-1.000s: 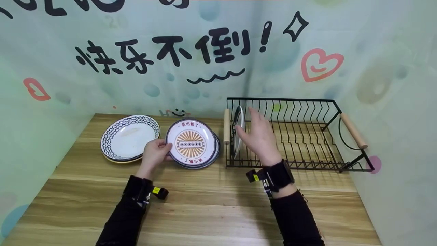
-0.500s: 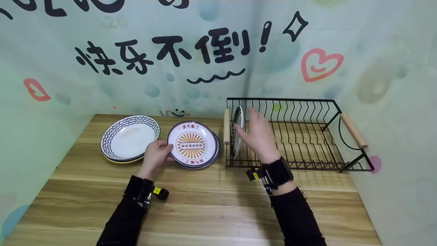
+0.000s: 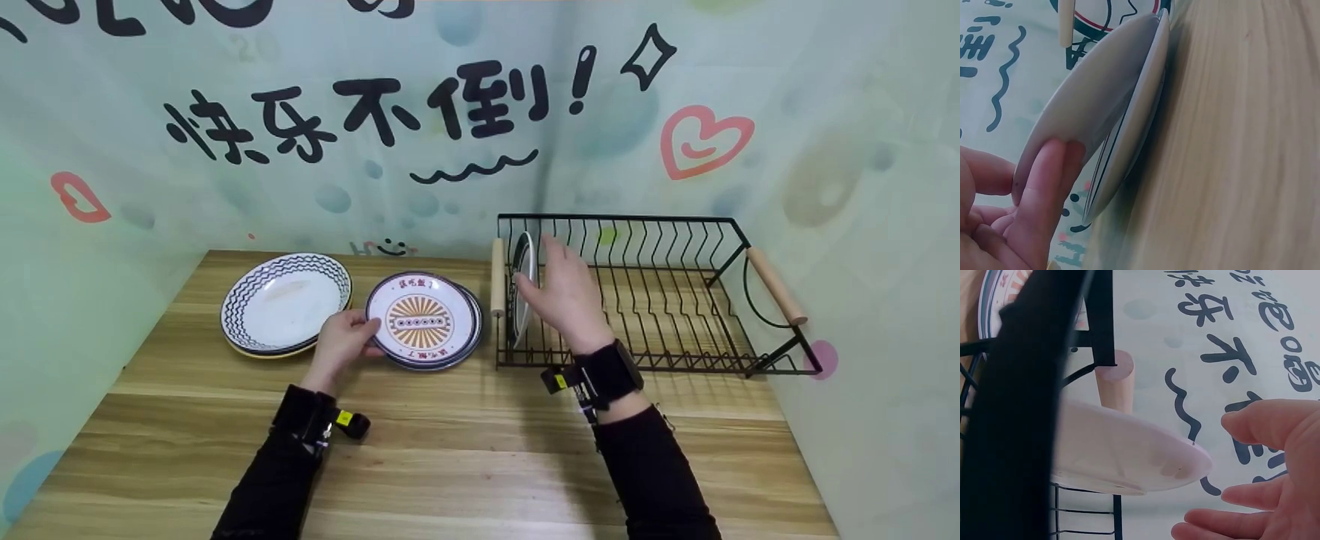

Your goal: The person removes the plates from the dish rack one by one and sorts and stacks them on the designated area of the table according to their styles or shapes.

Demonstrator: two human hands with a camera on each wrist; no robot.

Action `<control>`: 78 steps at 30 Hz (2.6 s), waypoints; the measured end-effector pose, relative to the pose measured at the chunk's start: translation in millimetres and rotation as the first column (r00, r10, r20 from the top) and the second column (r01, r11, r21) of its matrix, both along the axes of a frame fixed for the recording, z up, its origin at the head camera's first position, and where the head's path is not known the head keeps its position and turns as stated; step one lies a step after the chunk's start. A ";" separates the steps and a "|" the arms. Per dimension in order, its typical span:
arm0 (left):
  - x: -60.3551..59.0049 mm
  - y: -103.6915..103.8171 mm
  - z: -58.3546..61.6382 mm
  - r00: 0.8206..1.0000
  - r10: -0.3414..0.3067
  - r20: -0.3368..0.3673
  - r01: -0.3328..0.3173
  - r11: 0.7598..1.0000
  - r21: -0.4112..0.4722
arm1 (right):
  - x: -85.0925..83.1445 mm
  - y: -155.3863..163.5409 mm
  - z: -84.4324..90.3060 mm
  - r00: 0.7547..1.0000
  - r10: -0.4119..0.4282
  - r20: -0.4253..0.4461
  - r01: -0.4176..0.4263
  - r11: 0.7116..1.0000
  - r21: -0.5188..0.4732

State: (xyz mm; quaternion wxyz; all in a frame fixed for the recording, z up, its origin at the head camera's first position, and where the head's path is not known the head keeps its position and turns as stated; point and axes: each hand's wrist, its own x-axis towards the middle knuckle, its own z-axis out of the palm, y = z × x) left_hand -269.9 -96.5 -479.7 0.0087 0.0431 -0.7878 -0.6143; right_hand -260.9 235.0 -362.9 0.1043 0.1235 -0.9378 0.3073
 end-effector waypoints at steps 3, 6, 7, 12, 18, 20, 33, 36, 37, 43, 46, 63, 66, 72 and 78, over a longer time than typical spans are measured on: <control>1.1 -1.7 0.9 1.000 -0.025 -0.003 0.025 0.997 -0.079 | -1.0 -0.5 0.3 1.000 0.010 -0.006 -0.010 1.000 -0.001; 1.8 -3.0 1.8 0.999 -0.049 -0.002 0.049 0.987 -0.155 | -1.6 -0.8 -0.4 1.000 0.013 -0.006 -0.013 1.000 -0.005; 1.7 -3.3 1.8 0.999 -0.053 0.001 0.052 0.983 -0.176 | -1.5 -1.1 -0.3 1.000 0.013 -0.004 -0.013 1.000 -0.004; 0.7 -4.7 -0.3 0.998 -0.056 0.006 0.056 0.974 -0.219 | -3.2 -1.3 -1.5 1.000 0.008 0.006 -0.008 1.000 0.017; -0.3 -5.1 -2.6 0.998 -0.041 0.038 0.049 0.967 -0.250 | -6.6 -0.2 -0.7 0.999 0.001 0.039 -0.003 0.999 0.046; -0.5 -5.1 -2.9 0.998 -0.038 0.050 0.050 0.962 -0.268 | -7.9 0.3 0.2 0.999 0.001 0.051 -0.004 0.999 0.053; 0.4 -4.0 -2.2 0.995 -0.053 0.083 0.076 0.953 -0.294 | -9.0 -1.6 3.0 0.997 0.011 0.075 -0.016 0.998 0.066; 0.8 -4.3 -2.2 0.995 -0.054 0.088 0.078 0.951 -0.298 | -9.8 -1.9 2.1 0.998 0.013 0.067 -0.018 0.997 0.069; 1.0 -4.2 -2.0 0.994 -0.053 0.092 0.079 0.949 -0.306 | -10.0 -2.0 2.0 0.998 0.014 0.065 -0.019 0.997 0.071; 3.3 -2.5 1.0 0.990 -0.067 0.122 0.105 0.932 -0.348 | -11.8 -2.6 2.7 0.997 0.021 0.068 -0.027 0.996 0.084; 4.6 -1.4 4.1 0.990 -0.066 0.121 0.107 0.921 -0.375 | -12.3 -3.6 5.0 0.996 0.019 0.084 -0.027 0.995 0.092; 15.7 2.4 29.8 0.992 -0.085 -0.091 0.024 0.847 -0.530 | -10.7 -7.4 16.5 0.984 0.002 0.179 -0.024 0.992 0.122; 18.1 3.5 34.1 0.985 -0.085 -0.147 -0.010 0.835 -0.549 | -11.2 -8.8 18.4 0.982 -0.001 0.189 -0.023 0.992 0.127; 22.9 6.8 42.6 0.978 -0.094 -0.188 -0.023 0.842 -0.539 | -15.2 -10.0 18.3 0.974 -0.019 0.225 -0.013 0.990 0.141; 26.3 9.5 48.5 0.970 -0.110 -0.218 -0.026 0.840 -0.542 | -20.2 -10.6 18.2 0.968 -0.025 0.250 -0.013 0.989 0.149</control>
